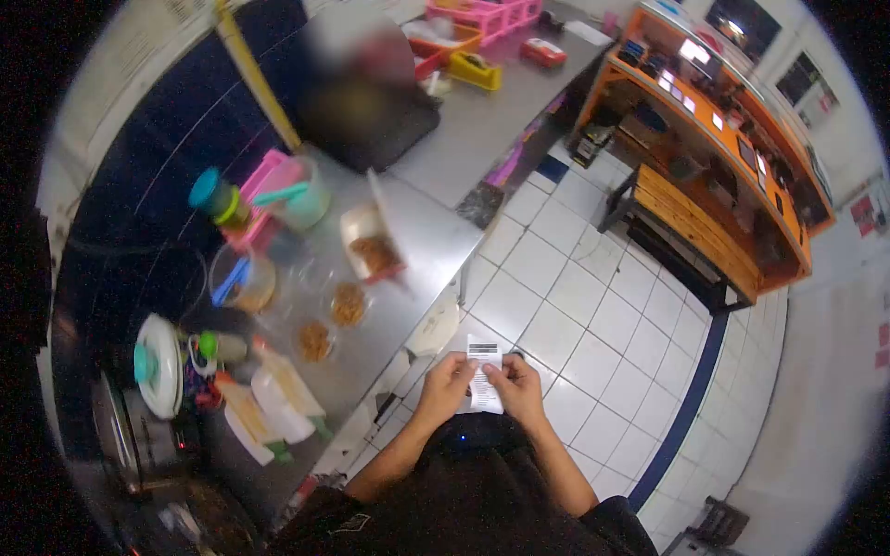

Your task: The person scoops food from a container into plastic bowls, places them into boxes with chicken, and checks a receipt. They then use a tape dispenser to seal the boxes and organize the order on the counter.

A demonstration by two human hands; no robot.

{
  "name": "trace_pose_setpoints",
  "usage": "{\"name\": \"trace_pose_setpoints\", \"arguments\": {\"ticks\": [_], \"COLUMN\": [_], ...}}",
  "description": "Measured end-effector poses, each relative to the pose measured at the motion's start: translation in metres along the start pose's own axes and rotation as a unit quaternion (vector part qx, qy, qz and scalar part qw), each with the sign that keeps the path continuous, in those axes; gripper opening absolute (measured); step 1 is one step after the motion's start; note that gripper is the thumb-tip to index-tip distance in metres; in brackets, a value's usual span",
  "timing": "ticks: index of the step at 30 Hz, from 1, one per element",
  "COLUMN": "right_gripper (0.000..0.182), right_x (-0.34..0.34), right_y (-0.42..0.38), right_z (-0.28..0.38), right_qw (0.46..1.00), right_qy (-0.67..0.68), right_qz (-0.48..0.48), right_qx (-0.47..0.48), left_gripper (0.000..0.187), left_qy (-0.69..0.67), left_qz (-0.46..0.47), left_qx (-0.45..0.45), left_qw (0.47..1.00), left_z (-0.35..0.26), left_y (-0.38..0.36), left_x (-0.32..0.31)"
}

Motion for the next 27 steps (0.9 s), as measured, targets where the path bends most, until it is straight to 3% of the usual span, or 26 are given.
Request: {"name": "trace_pose_setpoints", "arguments": {"ticks": [7, 10, 15, 17, 19, 21, 22, 25, 27], "right_gripper": [0.01, 0.012, 0.014, 0.014, 0.019, 0.023, 0.026, 0.029, 0.029], "right_x": [0.084, 0.132, 0.197, 0.208, 0.212, 0.21, 0.207, 0.197, 0.189], "right_y": [0.127, 0.198, 0.316, 0.363, 0.411, 0.46, 0.488, 0.576, 0.636], "right_z": [-0.005, -0.018, 0.017, 0.04, 0.036, 0.056, 0.052, 0.051, 0.05], "right_qw": [0.992, 0.994, 1.0, 0.995, 0.987, 0.979, 0.975, 0.975, 0.978], "right_qy": [0.066, 0.062, -0.012, -0.058, -0.078, -0.085, -0.09, -0.03, -0.042], "right_qz": [-0.104, -0.086, -0.011, 0.061, 0.11, 0.186, 0.203, 0.2, 0.185], "right_qx": [-0.001, 0.021, -0.003, 0.05, 0.087, -0.013, 0.024, 0.091, 0.085], "left_gripper": [0.019, 0.016, 0.011, 0.012, 0.013, 0.014, 0.014, 0.016, 0.019], "left_qy": [0.019, -0.002, -0.07, -0.11, -0.17, -0.105, -0.087, -0.036, -0.07], "left_qz": [0.088, 0.088, 0.056, -0.01, -0.039, -0.113, -0.151, -0.26, -0.303], "left_qx": [0.011, -0.002, 0.061, 0.036, 0.071, 0.031, 0.014, -0.019, -0.107], "left_qw": [0.996, 0.996, 0.994, 0.993, 0.982, 0.987, 0.985, 0.965, 0.944], "left_z": [-0.042, -0.053, -0.081, -0.098, -0.117, -0.121, -0.127, -0.16, -0.178], "left_y": [0.153, 0.225, 0.315, 0.345, 0.376, 0.417, 0.437, 0.504, 0.551], "left_x": [-0.091, -0.136, -0.188, -0.197, -0.202, -0.19, -0.185, -0.167, -0.159]}}
Point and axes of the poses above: each hand's wrist, its own y-axis towards the middle knuckle, its own x-axis out of the back of the hand, z = x × y, the point moved 3 cm from there along y, towards the middle knuckle, and after that the axes turned 8 degrees about x, right-handed, at the moved point
